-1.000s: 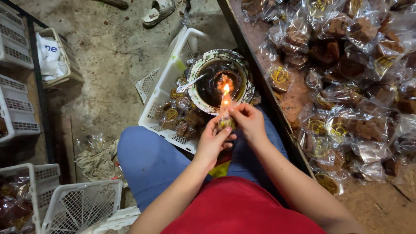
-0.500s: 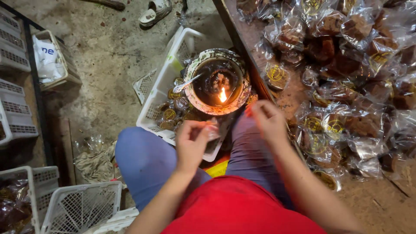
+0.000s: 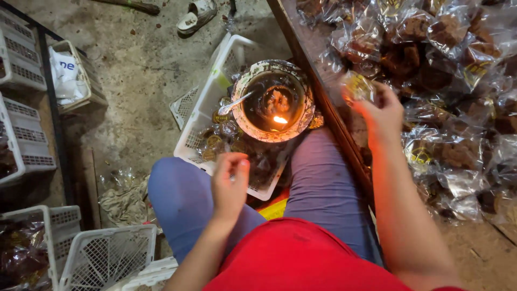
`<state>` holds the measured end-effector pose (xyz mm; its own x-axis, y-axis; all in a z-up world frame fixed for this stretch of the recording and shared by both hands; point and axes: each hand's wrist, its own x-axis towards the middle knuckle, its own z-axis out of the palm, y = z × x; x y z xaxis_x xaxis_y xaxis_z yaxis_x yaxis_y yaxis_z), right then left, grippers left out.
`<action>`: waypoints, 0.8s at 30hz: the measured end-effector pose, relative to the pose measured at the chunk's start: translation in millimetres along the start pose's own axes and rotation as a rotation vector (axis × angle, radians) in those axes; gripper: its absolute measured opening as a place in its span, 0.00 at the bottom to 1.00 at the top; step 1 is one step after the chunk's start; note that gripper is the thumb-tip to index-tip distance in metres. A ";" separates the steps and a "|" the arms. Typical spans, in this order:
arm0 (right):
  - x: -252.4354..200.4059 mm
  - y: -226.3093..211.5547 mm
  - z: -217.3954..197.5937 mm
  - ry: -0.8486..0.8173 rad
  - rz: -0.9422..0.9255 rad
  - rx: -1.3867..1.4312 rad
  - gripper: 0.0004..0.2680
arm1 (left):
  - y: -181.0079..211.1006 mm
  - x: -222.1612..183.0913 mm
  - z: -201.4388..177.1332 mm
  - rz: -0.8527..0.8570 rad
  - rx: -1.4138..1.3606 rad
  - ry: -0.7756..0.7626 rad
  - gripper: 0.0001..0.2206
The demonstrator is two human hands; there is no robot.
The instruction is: Sealing plastic bags containing food items using a candle flame
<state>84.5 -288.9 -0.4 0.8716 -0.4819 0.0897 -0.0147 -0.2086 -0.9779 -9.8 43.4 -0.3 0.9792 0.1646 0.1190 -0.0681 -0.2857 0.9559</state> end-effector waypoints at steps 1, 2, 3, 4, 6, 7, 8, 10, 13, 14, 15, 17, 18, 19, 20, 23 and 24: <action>-8.5 -5.2 -8.7 -0.001 -0.002 0.003 0.20 | 2.6 -0.4 5.7 0.003 0.001 0.002 0.03; -19.3 -10.1 -18.7 -0.133 0.147 0.159 0.21 | 5.1 -3.0 10.9 -0.179 -0.247 -0.172 0.11; -30.3 -14.8 -28.6 -0.266 0.295 0.316 0.23 | 7.4 -5.9 16.1 -0.361 -0.497 -0.346 0.20; -48.0 -47.0 -21.7 -0.265 0.300 0.314 0.23 | 15.7 -8.4 20.7 -0.367 -0.496 -0.347 0.20; -81.3 -112.0 -8.4 -0.676 0.298 0.140 0.36 | 32.7 -12.4 31.6 -0.720 -1.014 -0.507 0.36; -84.0 -106.7 -7.5 -0.674 0.300 0.137 0.36 | 31.6 -15.3 35.2 -0.722 -1.017 -0.509 0.36; -85.1 -102.3 -6.5 -0.623 0.279 0.130 0.32 | 30.8 -16.4 39.8 -0.676 -0.844 -0.470 0.27; -86.8 -88.2 -8.2 -0.571 0.258 0.119 0.28 | 30.4 -17.9 44.5 -0.628 -0.677 -0.431 0.20; -92.0 -70.5 -5.6 -0.593 0.226 0.009 0.15 | 37.8 -15.8 42.0 -0.577 -0.598 -0.423 0.22; -98.2 -72.9 1.1 -0.683 0.029 -0.085 0.14 | 45.7 -15.3 38.6 -0.582 -0.544 -0.444 0.19; -104.4 -75.3 7.7 -0.769 -0.172 -0.177 0.13 | 53.4 -14.7 35.2 -0.587 -0.489 -0.466 0.16; -110.1 -59.1 22.2 -0.708 -0.208 -0.171 0.08 | 18.0 -25.3 39.5 -0.473 -0.334 -0.466 0.12; -112.4 -51.4 30.3 -0.643 -0.246 -0.164 0.04 | 0.5 -29.7 41.1 -0.356 -0.179 -0.465 0.08; -114.0 -54.2 35.3 -0.648 -0.247 -0.162 0.04 | 1.0 -24.9 39.2 -0.357 -0.178 -0.460 0.08; -115.4 -56.8 40.6 -0.523 -0.229 -0.119 0.03 | 1.3 -19.7 37.1 -0.195 -0.109 -0.404 0.06; -128.5 -45.8 54.0 -0.391 -0.177 -0.085 0.03 | 14.1 -13.6 31.3 -0.136 -0.041 -0.261 0.05; -133.5 -38.9 58.1 -0.383 -0.147 -0.096 0.03 | 20.2 -12.1 30.1 -0.234 -0.045 -0.177 0.06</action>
<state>-2.8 -167.0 14.7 0.9867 -0.0943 0.1323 0.0933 -0.3381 -0.9365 -17.3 7.2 9.5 0.9871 0.0524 -0.1511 0.1589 -0.2162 0.9633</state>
